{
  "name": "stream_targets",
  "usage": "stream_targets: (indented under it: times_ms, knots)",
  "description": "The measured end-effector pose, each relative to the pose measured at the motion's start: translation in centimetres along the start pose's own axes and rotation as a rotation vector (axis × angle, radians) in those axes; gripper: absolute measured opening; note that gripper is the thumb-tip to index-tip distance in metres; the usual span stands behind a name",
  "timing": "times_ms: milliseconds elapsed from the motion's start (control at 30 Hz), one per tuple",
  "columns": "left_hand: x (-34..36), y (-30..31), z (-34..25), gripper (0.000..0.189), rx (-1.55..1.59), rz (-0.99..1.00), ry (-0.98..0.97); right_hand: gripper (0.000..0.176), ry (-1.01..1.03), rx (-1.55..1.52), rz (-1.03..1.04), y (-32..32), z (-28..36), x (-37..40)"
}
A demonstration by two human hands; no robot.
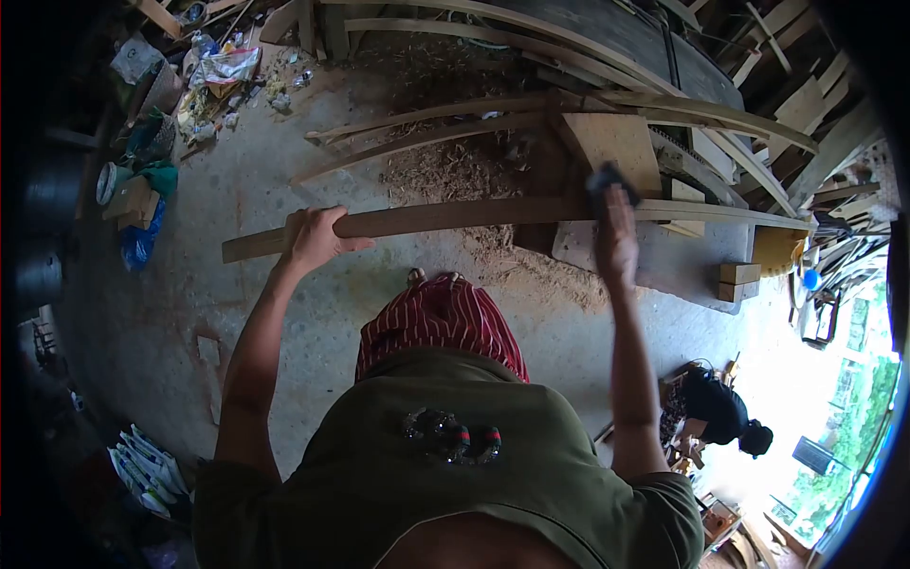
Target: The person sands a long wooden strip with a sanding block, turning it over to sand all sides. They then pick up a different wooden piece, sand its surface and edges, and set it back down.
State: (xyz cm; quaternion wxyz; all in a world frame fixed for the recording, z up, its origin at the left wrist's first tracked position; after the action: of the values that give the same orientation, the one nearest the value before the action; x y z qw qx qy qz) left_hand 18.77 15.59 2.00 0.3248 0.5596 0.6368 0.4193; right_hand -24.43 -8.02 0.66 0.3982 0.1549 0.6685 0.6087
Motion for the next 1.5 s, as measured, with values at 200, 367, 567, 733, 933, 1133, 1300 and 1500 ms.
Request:
stream_targets:
  times_ms: [200, 367, 567, 733, 933, 1133, 1300, 1500]
  knots:
    - [-1.0, 3.2, -1.2, 0.059, -0.215, -0.469, -0.280, 0.050, -0.320, 0.117, 0.035, 1.9, -20.2, -0.9]
    - [-3.5, 7.2, -2.9, 0.060, -0.407, -0.567, -0.287, 0.053, -0.077, 0.074, -0.078, 0.6, -11.0, -2.6]
    - [-4.0, 8.7, -3.9, 0.061, -0.452, -0.487, -0.217, 0.062, 0.067, -0.178, -0.132, 5.0, 5.5, -4.2]
    - [-3.2, 8.2, -4.4, 0.061, -0.439, -0.439, -0.177, 0.051, -0.166, -0.046, -0.217, 3.1, -8.7, -0.4]
    - [-2.2, 7.9, -5.8, 0.060, -0.455, -0.415, -0.101, 0.058, -0.080, -0.153, -0.205, 3.0, 0.2, -2.9]
    - [-2.1, 7.7, -6.0, 0.058, -0.503, -0.462, -0.137, 0.062, 0.393, -0.411, -0.068, 5.0, 14.2, -5.1]
    - [-1.8, 7.5, -5.7, 0.057, -0.509, -0.515, -0.145, 0.057, -0.106, -0.090, -0.032, 5.6, -2.4, -2.1]
    - [-1.9, 7.6, -6.4, 0.057, -0.524, -0.573, -0.205, 0.049, -0.179, 0.260, -0.095, 4.5, -6.9, -1.6]
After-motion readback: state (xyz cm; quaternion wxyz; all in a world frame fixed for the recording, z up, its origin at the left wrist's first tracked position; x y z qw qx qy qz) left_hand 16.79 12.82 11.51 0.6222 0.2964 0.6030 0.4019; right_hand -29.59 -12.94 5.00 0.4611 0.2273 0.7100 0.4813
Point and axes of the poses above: each hand's wrist, its own x-axis away from the middle knuckle, its own y-axis out of the back of the hand, z = x × y, the point moved 2 cm from there along -x, towards the middle knuckle, and after that the axes turned 6 degrees about x, right-handed, at the moved point
